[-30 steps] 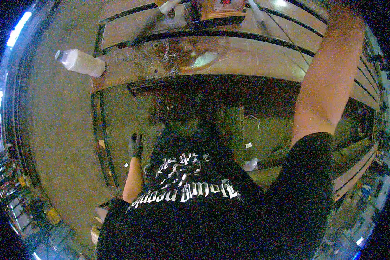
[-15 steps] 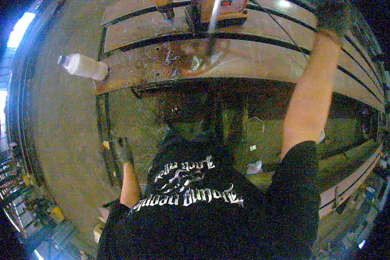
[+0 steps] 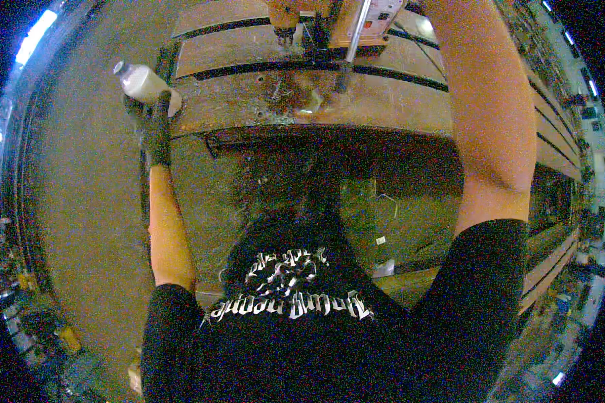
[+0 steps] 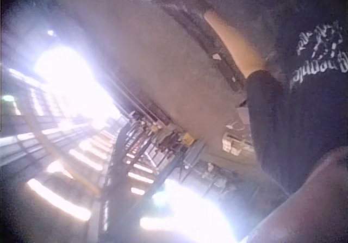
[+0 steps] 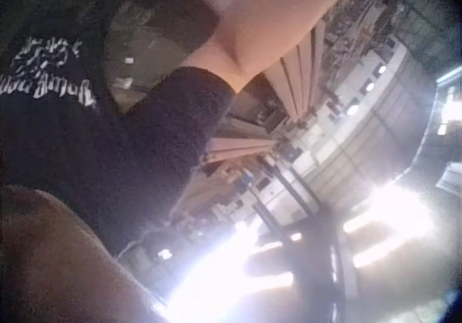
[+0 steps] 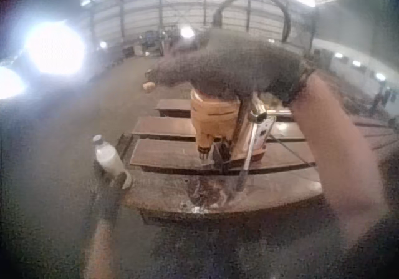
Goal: The person operates a drill press to drill holes into a metal beam. They repeatedly apply liquid from a white bottle to the drilling site, likely as a coolant or lubricant, and reposition the beam to drill multiple holes along its length.
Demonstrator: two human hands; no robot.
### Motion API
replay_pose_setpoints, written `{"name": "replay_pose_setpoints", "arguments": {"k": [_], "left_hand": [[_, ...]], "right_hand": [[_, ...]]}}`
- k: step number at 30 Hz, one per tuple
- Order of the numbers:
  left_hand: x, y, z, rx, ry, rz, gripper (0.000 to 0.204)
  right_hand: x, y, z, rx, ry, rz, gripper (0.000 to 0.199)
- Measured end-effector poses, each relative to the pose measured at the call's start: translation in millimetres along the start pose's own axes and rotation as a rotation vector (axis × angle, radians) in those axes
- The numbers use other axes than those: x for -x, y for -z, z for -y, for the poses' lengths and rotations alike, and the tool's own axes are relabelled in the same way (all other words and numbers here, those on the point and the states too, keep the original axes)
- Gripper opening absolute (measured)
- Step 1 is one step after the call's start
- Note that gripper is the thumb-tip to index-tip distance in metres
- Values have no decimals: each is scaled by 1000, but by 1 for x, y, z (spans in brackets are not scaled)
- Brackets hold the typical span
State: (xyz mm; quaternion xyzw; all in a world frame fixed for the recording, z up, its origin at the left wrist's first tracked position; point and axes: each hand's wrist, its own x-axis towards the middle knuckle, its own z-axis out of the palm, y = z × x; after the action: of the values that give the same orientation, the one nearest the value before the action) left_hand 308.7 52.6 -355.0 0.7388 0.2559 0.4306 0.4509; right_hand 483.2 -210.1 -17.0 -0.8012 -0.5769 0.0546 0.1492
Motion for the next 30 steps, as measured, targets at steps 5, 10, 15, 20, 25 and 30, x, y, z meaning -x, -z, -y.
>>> {"name": "replay_pose_setpoints", "arguments": {"k": [5, 10, 15, 20, 25, 30], "left_hand": [[-21, -5, 7, -170, 222, -69, 118], [-34, -5, 21, -29, 175, -117, 109], [-24, -8, 15, 45, 113, -5, 91], [32, -11, 7, 442, 179, 180, 69], [101, -46, -12, 720, 696, 497, 69], [155, -69, -14, 901, 987, 748, 64]], "right_hand": [[-10, -5, 8, 3, -170, 154, 64], [6, -31, 59, 115, -306, 44, 67], [-4, -27, 39, 107, -365, 139, 70], [-22, -35, 43, 126, -377, 157, 72], [-11, -30, 49, 62, -465, 117, 71], [-4, -26, 55, -12, -350, 112, 67]]}}
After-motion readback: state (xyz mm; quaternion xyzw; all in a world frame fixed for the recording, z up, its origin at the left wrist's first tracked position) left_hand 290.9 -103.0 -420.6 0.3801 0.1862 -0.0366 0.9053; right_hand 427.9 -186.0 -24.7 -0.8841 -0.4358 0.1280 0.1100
